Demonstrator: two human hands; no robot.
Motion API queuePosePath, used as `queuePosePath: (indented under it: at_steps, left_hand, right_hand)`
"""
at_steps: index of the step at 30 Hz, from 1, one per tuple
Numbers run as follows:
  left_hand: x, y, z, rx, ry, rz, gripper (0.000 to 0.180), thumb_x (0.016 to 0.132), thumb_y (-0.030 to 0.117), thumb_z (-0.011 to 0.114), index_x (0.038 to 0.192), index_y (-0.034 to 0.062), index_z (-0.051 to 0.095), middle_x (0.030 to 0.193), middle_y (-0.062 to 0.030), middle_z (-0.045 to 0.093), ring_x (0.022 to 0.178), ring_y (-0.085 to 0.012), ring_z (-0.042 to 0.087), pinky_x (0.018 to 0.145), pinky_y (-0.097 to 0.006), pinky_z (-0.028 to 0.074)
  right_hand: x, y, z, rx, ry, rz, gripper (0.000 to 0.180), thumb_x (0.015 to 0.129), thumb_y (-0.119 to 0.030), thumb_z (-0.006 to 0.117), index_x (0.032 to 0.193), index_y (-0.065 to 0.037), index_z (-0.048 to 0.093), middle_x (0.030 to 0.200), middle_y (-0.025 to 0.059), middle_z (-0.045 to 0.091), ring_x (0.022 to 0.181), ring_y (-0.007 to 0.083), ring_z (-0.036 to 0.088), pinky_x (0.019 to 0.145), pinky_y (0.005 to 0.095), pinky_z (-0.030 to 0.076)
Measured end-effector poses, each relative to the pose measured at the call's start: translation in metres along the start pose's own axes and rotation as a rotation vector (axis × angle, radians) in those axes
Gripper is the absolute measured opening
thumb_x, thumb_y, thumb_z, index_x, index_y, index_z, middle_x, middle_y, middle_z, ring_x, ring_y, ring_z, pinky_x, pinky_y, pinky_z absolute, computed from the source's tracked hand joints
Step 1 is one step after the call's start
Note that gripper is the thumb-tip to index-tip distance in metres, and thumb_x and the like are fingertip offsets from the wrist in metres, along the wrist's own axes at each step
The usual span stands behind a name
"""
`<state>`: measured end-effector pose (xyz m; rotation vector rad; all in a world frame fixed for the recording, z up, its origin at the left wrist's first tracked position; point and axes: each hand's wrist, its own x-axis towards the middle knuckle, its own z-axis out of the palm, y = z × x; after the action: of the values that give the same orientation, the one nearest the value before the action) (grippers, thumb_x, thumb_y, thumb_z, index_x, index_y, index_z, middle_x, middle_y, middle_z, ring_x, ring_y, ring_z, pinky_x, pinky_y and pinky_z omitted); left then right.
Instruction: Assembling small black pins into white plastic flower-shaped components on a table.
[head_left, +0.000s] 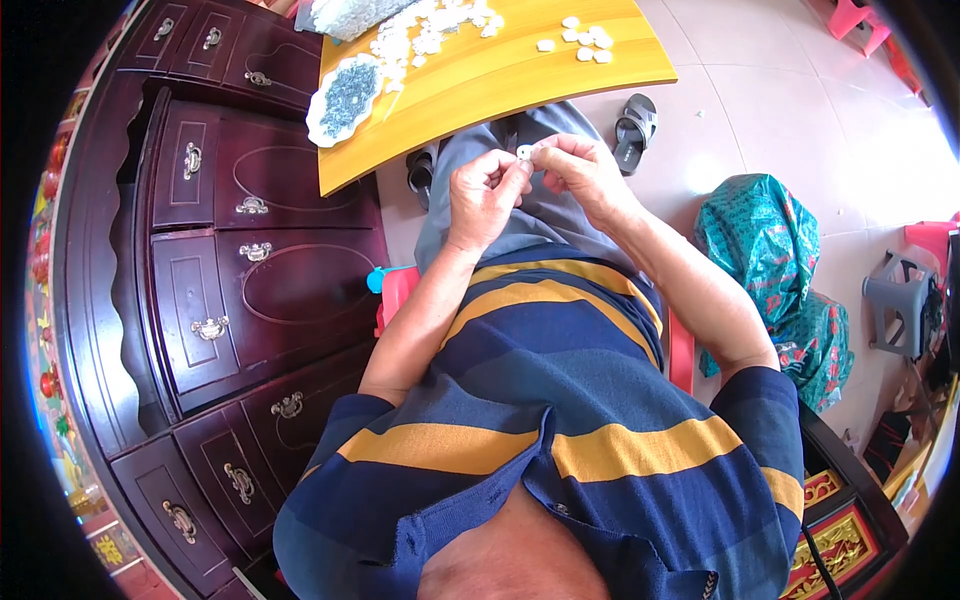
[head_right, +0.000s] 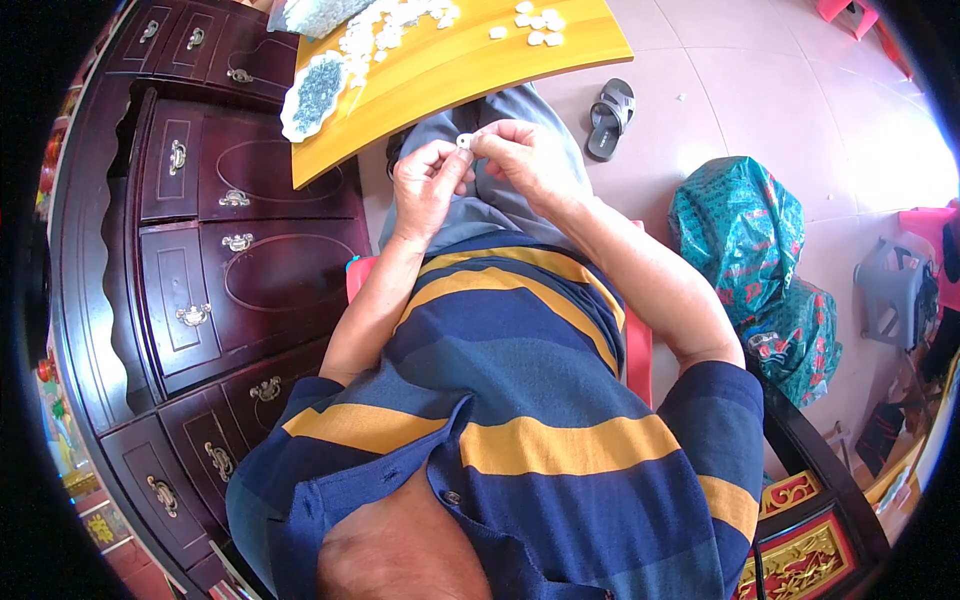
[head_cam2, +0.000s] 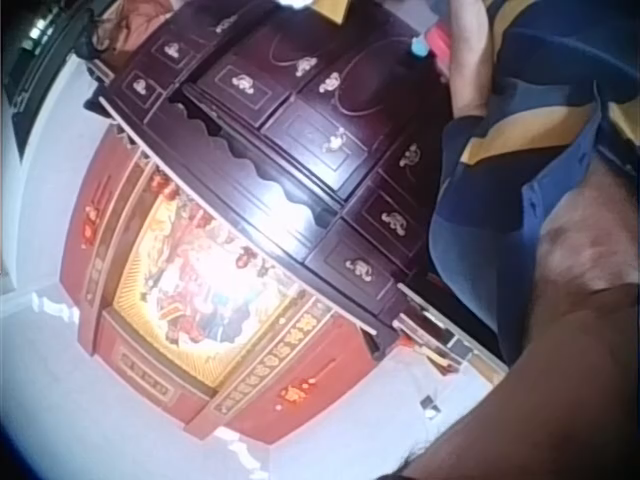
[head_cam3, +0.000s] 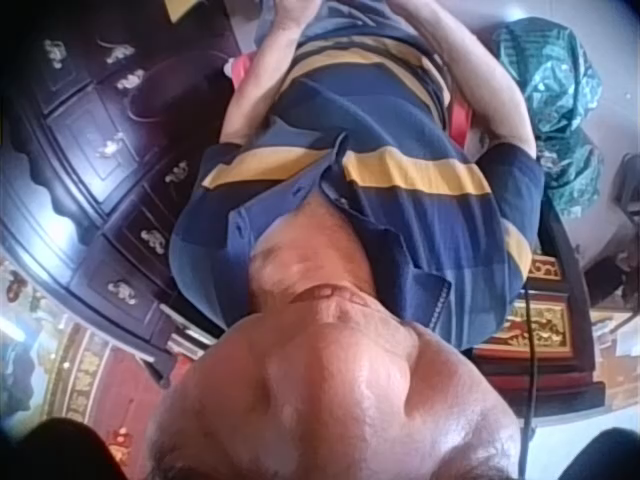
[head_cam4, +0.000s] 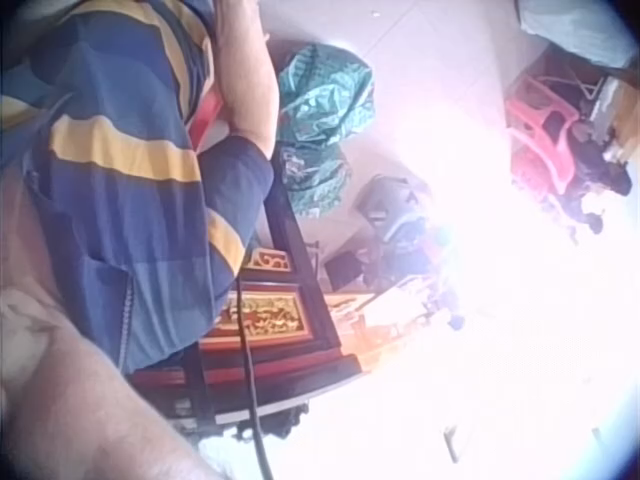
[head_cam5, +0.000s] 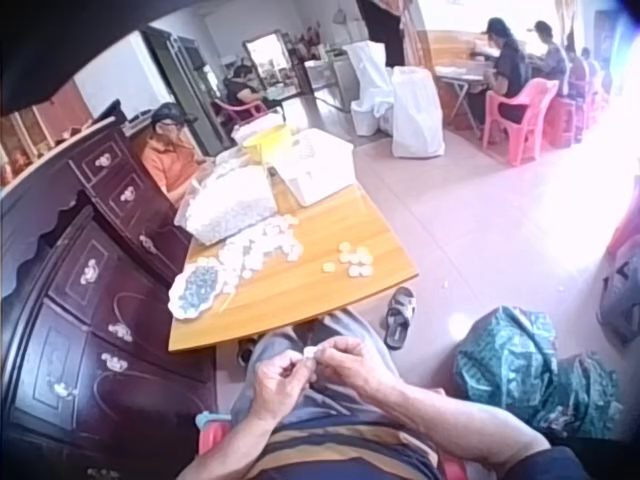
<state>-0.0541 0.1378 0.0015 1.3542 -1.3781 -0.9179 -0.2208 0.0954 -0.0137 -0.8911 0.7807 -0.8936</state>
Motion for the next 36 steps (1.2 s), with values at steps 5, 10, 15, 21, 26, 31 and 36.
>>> queuePosePath:
  at_steps: [5, 10, 15, 21, 26, 31, 36]
  left_hand:
    - [0.0004, -0.0008, -0.0003, -0.019, -0.012, -0.003, 0.016, 0.096, 0.014, 0.07, 0.087, 0.0014, 0.072, 0.067, -0.0005, 0.068, 0.057, -0.0035, 0.058, 0.051, -0.02, 0.045]
    - [-0.0013, -0.0044, 0.0, -0.061, -0.013, -0.018, 0.016, 0.097, 0.016, 0.07, 0.089, 0.0015, 0.072, 0.068, -0.0002, 0.068, 0.057, -0.0035, 0.058, 0.052, -0.02, 0.045]
    - [-0.001, -0.0047, 0.0014, -0.08, -0.006, -0.031, 0.016, 0.098, 0.016, 0.07, 0.09, 0.0014, 0.071, 0.069, -0.0003, 0.067, 0.058, -0.0037, 0.058, 0.052, -0.02, 0.045]
    - [-0.0001, -0.0041, 0.0008, -0.107, -0.005, -0.013, 0.016, 0.098, 0.015, 0.07, 0.088, 0.0022, 0.07, 0.069, -0.0002, 0.067, 0.057, -0.0038, 0.058, 0.052, -0.019, 0.045]
    - [-0.0012, -0.0036, -0.0006, -0.096, -0.011, -0.03, 0.018, 0.097, 0.014, 0.07, 0.082, 0.0037, 0.068, 0.067, 0.0006, 0.066, 0.057, -0.0028, 0.058, 0.052, -0.019, 0.045]
    - [-0.0005, -0.0067, -0.0031, -0.099, -0.011, -0.029, 0.017, 0.096, 0.012, 0.07, 0.081, 0.0038, 0.067, 0.066, 0.0012, 0.065, 0.057, -0.0024, 0.056, 0.051, -0.02, 0.043]
    - [-0.0009, -0.0076, 0.0007, -0.114, 0.012, -0.015, 0.016, 0.095, 0.011, 0.069, 0.081, 0.0039, 0.067, 0.065, 0.0015, 0.064, 0.055, -0.0025, 0.055, 0.049, -0.02, 0.041]
  right_hand:
    - [0.0015, 0.0006, -0.0013, -0.026, -0.012, 0.0, 0.016, 0.094, -0.023, 0.071, 0.096, -0.008, 0.076, 0.082, -0.0021, 0.068, 0.072, 0.0056, 0.055, 0.069, 0.0227, 0.044]
    - [0.0016, -0.0003, -0.0016, -0.048, -0.011, -0.003, 0.015, 0.093, -0.022, 0.071, 0.096, -0.008, 0.075, 0.082, -0.0029, 0.068, 0.072, 0.0054, 0.054, 0.069, 0.0226, 0.043]
    - [0.0017, -0.0001, -0.0012, -0.034, -0.006, -0.003, 0.014, 0.093, -0.022, 0.071, 0.096, -0.009, 0.075, 0.082, -0.0033, 0.068, 0.072, 0.0054, 0.053, 0.068, 0.0225, 0.043]
    - [-0.001, -0.0036, 0.0004, 0.007, -0.019, 0.008, 0.015, 0.095, -0.023, 0.069, 0.098, -0.009, 0.074, 0.084, -0.0033, 0.068, 0.071, 0.0052, 0.054, 0.068, 0.0216, 0.043]
    - [0.0001, -0.0041, -0.0011, 0.04, -0.08, 0.03, 0.016, 0.098, -0.024, 0.067, 0.103, -0.01, 0.073, 0.089, -0.0033, 0.069, 0.072, 0.0044, 0.056, 0.068, 0.02, 0.043]
    - [0.0008, -0.0015, -0.0014, 0.014, -0.101, 0.027, 0.016, 0.098, -0.025, 0.067, 0.102, -0.01, 0.072, 0.088, -0.0039, 0.069, 0.072, 0.004, 0.055, 0.068, 0.0198, 0.043]
    - [-0.0001, 0.0017, -0.0015, -0.093, -0.081, -0.03, 0.017, 0.099, -0.024, 0.067, 0.101, -0.009, 0.072, 0.088, -0.0038, 0.068, 0.073, 0.0042, 0.055, 0.07, 0.0205, 0.044]
